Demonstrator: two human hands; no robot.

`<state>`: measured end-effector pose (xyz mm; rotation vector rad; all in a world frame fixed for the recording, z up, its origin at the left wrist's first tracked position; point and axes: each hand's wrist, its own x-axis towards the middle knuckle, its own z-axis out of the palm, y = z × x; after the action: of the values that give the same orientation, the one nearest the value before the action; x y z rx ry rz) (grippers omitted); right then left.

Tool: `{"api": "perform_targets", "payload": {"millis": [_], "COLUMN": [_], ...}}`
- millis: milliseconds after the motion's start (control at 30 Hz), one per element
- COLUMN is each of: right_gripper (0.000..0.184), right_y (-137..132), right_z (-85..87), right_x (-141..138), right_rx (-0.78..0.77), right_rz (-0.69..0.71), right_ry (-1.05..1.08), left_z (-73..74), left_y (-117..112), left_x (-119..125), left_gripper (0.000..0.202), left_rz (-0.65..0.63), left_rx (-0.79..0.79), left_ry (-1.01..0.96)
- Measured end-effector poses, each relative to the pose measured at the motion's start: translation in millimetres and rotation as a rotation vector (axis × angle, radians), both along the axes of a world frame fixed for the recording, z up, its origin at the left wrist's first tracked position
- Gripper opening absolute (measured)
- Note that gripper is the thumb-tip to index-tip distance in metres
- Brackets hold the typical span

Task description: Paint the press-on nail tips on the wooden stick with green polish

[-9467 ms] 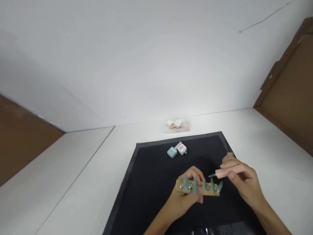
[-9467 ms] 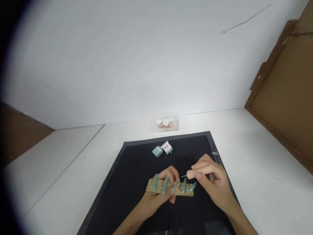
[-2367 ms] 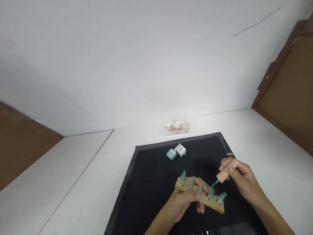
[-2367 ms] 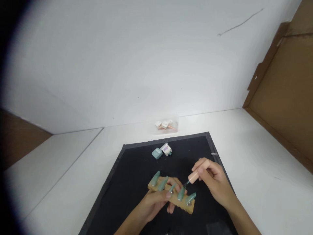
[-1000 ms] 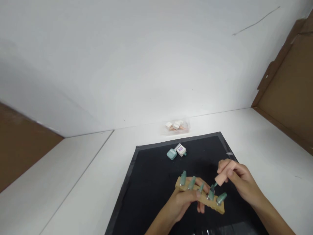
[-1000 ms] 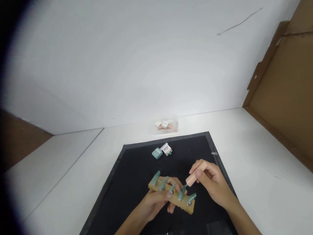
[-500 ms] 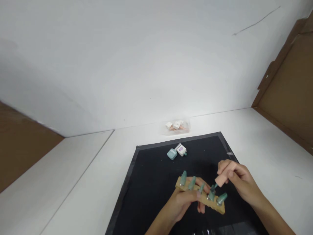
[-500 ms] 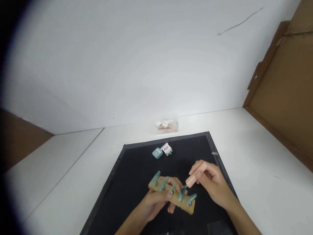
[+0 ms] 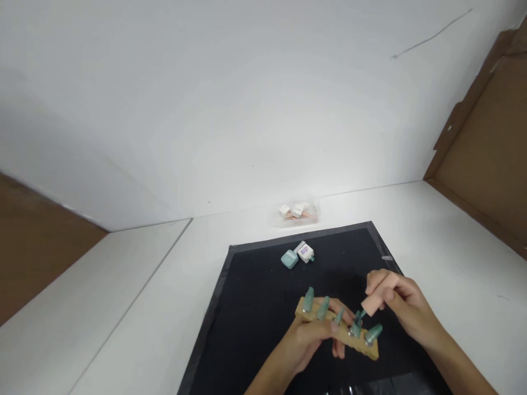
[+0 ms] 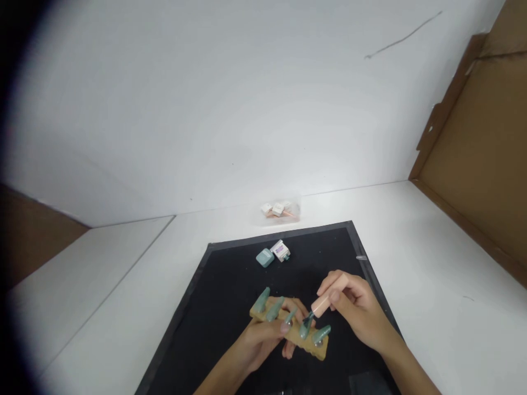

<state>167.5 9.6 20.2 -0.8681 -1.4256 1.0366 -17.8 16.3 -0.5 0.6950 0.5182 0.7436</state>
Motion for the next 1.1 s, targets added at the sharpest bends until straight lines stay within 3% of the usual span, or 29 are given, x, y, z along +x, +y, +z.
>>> {"api": "perform_targets", "payload": {"millis": [167,867,1100], "right_gripper": [0.03,0.034,0.034], "right_y": [-0.5,0.1,-0.1], "right_z": [-4.3,4.9,-2.9], "right_x": [0.0,-0.7,0.4], "right_rx": [-0.002,0.006,-0.005], "right_rz": [-0.032,0.003,-0.021], "right_ry": [0.055,-0.032,0.035], "left_z": [-0.3,-0.6,-1.0], "left_y": [-1.0,-0.4,-1.2], "left_x": [-1.7,-0.4,-2.0], "left_gripper": [0.02,0.02,0.02], "left_rz": [-0.001,0.006,0.002], "left_rx": [-0.01,0.005,0.007], "left_ry": [-0.006,0.001,-0.003]}}
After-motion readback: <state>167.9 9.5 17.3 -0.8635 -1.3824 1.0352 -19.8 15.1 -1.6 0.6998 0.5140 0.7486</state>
